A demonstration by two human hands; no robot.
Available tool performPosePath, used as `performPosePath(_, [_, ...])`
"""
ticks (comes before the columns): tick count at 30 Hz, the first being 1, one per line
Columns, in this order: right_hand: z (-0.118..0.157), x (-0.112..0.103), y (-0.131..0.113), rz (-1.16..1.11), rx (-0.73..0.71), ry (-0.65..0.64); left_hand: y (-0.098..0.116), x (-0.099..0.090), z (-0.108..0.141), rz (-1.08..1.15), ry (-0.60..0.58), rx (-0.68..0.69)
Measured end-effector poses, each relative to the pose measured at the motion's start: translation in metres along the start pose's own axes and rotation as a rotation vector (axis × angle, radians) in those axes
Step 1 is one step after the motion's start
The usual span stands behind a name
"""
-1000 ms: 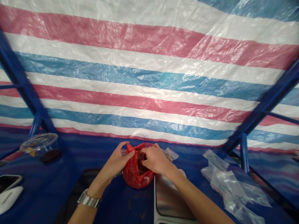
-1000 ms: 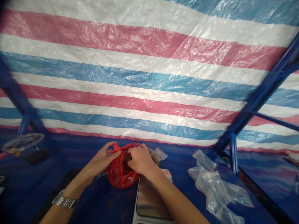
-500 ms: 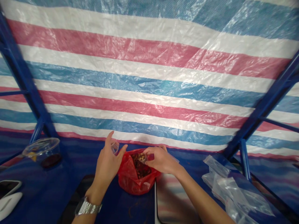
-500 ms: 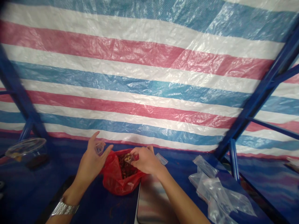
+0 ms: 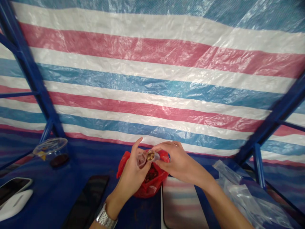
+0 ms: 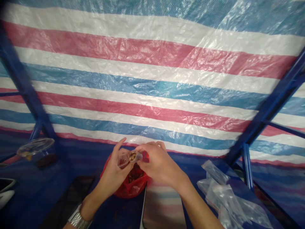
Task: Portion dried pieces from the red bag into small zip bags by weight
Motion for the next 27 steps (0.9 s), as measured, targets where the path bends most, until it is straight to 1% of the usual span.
performPosePath(3, [0.000, 0.008, -0.006, 0.099, 0.003, 0.013, -0.004, 0.005, 0.000, 0.100, -0.063, -0.013])
performPosePath(5, [0.000, 0.012, -0.008, 0.161, 0.008, 0.024, -0.006, 0.007, 0.000, 0.094, -0.082, -0.018])
performPosePath(10, [0.002, 0.017, -0.013, 0.261, -0.024, -0.003, -0.009, 0.012, 0.002, 0.018, -0.113, -0.024])
performPosePath(14, [0.001, 0.020, -0.017, 0.304, -0.041, 0.002, -0.009, 0.014, 0.002, 0.045, -0.118, -0.019])
performPosePath(17, [-0.001, 0.021, -0.017, 0.253, -0.083, -0.013, -0.009, 0.015, 0.001, 0.085, -0.120, -0.006])
performPosePath(21, [-0.003, 0.023, -0.013, 0.111, -0.140, -0.069, -0.010, 0.013, 0.001, 0.125, -0.095, -0.012])
performPosePath(27, [-0.001, 0.022, -0.011, 0.015, -0.142, -0.102, -0.006, 0.013, 0.001, 0.126, -0.080, -0.041])
Point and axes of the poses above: each hand's wrist, its own z-axis away from the middle knuckle, its own x-axis out of the palm, y = z × x, the point moved 2 cm from there along -z, towards the middle knuckle, and after that the axes turned 15 degrees about -y, right-handed, at the moved point
